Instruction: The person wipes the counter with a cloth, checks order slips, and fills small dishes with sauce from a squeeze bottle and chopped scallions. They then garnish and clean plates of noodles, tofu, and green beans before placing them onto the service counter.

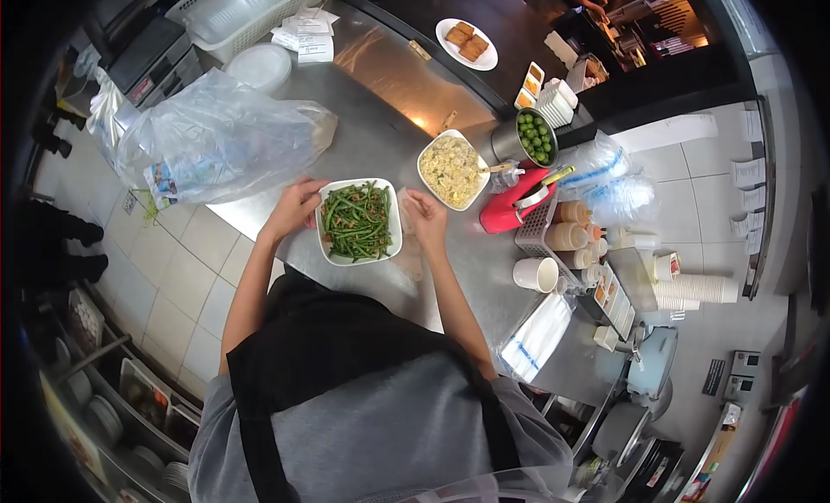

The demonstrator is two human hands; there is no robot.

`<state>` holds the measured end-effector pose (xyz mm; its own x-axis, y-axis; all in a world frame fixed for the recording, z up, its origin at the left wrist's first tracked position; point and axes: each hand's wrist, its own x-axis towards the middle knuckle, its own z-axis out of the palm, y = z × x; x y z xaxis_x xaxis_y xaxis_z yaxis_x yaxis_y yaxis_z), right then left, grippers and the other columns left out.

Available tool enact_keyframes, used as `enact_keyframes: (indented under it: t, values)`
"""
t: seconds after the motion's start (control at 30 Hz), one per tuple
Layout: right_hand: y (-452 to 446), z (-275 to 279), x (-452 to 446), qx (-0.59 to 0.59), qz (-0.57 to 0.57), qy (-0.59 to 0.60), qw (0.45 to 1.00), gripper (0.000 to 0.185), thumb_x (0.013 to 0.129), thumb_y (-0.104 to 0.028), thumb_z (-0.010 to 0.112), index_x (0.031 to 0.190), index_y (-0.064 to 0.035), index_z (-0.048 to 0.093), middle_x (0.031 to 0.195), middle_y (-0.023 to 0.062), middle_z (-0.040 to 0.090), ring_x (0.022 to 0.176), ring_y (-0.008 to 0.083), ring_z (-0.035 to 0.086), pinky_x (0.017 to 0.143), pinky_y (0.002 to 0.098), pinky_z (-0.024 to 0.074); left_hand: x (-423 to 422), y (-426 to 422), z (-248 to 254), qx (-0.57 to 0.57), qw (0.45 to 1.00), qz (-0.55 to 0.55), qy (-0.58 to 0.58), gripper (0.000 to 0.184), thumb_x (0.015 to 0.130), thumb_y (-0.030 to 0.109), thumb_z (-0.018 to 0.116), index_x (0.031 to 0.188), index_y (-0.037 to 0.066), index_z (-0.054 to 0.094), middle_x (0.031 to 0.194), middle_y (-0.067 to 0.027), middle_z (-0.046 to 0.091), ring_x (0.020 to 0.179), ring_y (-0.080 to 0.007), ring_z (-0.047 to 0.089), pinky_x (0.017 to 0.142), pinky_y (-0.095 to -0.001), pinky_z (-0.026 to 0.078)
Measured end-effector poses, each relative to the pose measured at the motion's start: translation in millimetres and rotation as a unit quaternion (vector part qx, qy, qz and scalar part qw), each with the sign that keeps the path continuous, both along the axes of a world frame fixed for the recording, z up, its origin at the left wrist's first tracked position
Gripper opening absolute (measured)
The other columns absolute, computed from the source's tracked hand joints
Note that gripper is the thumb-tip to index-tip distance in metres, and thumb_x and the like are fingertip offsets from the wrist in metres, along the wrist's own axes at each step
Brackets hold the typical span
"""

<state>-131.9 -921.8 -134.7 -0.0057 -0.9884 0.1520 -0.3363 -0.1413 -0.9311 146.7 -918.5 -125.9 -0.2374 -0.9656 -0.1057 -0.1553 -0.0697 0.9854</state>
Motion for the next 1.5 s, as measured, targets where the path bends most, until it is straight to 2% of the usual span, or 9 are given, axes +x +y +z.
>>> enact_keyframes:
  t: [0.13,0.33,0.63,0.73,0.87,0.93,1.17,1.33,1.5]
  values:
    - [-1.2,21.8,4.6,-0.2,0.117,0.285,0.93,0.026,0.077,-0.001,0.058,0.102,-0.0031,0.063,0.102,0.0109,0.062,0.093,0.0259,0.06,0.076,0.0332,0.0502,-2.0,5.4,9.8,0.004,1.0,0.01,-0.007,0.031,0.082,0.001,0.044,0.109,-0.002,0.06,0.095,-0.0115,0.054,0.049,-0.0159,0.058,0.046,-0.0272,0.048]
    - [15.8,44.7,-7.2,-0.223,0.222,0.464,0.828,0.022,0.073,-0.007,0.054,0.094,-0.0053,0.061,0.097,0.007,0.055,0.089,0.0229,0.057,0.069,0.0369,0.051,-7.8,8.6,14.7,-0.01,0.998,0.042,-0.048,0.03,0.081,0.001,0.045,0.107,0.0,0.061,0.094,-0.0122,0.054,0.048,-0.0172,0.057,0.048,-0.0288,0.048]
    - [15.0,73.2,9.4,-0.137,0.302,0.593,0.733,0.018,0.07,-0.003,0.056,0.088,-0.002,0.059,0.092,0.0102,0.049,0.091,0.0265,0.055,0.065,0.0334,0.0518,-8.2,4.5,12.1,-0.043,0.996,0.041,-0.064,0.029,0.08,0.002,0.049,0.105,0.0,0.063,0.094,-0.0114,0.054,0.051,-0.018,0.058,0.047,-0.0288,0.048]
    - [24.3,69.1,2.4,-0.211,0.339,0.573,0.716,0.014,0.069,-0.004,0.055,0.078,0.0022,0.063,0.086,0.0096,0.051,0.084,0.0224,0.055,0.067,0.0333,0.0518,-9.7,7.0,10.3,-0.048,0.994,0.056,-0.076,0.028,0.079,0.002,0.049,0.104,0.0,0.063,0.094,-0.0111,0.054,0.051,-0.0179,0.057,0.046,-0.028,0.048]
    - [14.5,58.6,-25.8,-0.044,0.337,0.336,0.878,0.017,0.069,0.005,0.054,0.081,-0.0013,0.065,0.088,0.0105,0.055,0.083,0.0243,0.057,0.07,0.0337,0.0497,-6.6,4.8,18.8,-0.022,0.995,0.034,-0.091,0.028,0.079,0.003,0.05,0.103,0.001,0.063,0.095,-0.0124,0.054,0.065,-0.0221,0.06,0.057,-0.0311,0.05]
    - [-4.7,58.3,-39.6,0.072,0.303,0.168,0.935,0.022,0.069,0.009,0.053,0.083,-0.0026,0.066,0.087,0.0116,0.058,0.081,0.0259,0.058,0.071,0.0339,0.0484,-1.1,-11.3,2.9,-0.16,0.976,-0.029,-0.147,0.027,0.079,0.006,0.053,0.104,0.004,0.064,0.096,-0.0132,0.054,0.078,-0.0256,0.059,0.068,-0.0342,0.049]
    - [-28.9,40.8,-9.4,-0.054,0.157,0.245,0.955,0.016,0.075,0.003,0.058,0.087,-0.0035,0.067,0.084,0.0123,0.06,0.077,0.0285,0.059,0.067,0.0351,0.0463,-35.7,-79.0,3.2,-0.255,0.902,-0.277,-0.21,0.021,0.081,0.014,0.059,0.1,0.01,0.067,0.092,-0.0113,0.058,0.091,-0.0276,0.057,0.076,-0.0354,0.045]
    - [-23.1,37.0,17.0,-0.17,0.233,0.206,0.935,0.016,0.074,0.003,0.058,0.087,-0.0044,0.064,0.088,0.0089,0.057,0.078,0.0276,0.057,0.068,0.0345,0.0464,-53.6,-81.0,14.9,-0.238,0.894,-0.285,-0.25,0.016,0.082,0.017,0.059,0.092,0.009,0.068,0.092,-0.0078,0.059,0.088,-0.0277,0.059,0.073,-0.0378,0.046]
    - [0.9,36.4,-12.1,-0.13,0.288,0.25,0.915,0.018,0.072,0.006,0.056,0.084,-0.0038,0.065,0.087,0.0071,0.056,0.079,0.023,0.058,0.068,0.0319,0.0464,-52.1,-77.3,16.3,-0.264,0.886,-0.272,-0.266,0.017,0.082,0.02,0.058,0.093,0.011,0.067,0.091,-0.0062,0.06,0.087,-0.0274,0.059,0.072,-0.039,0.046]
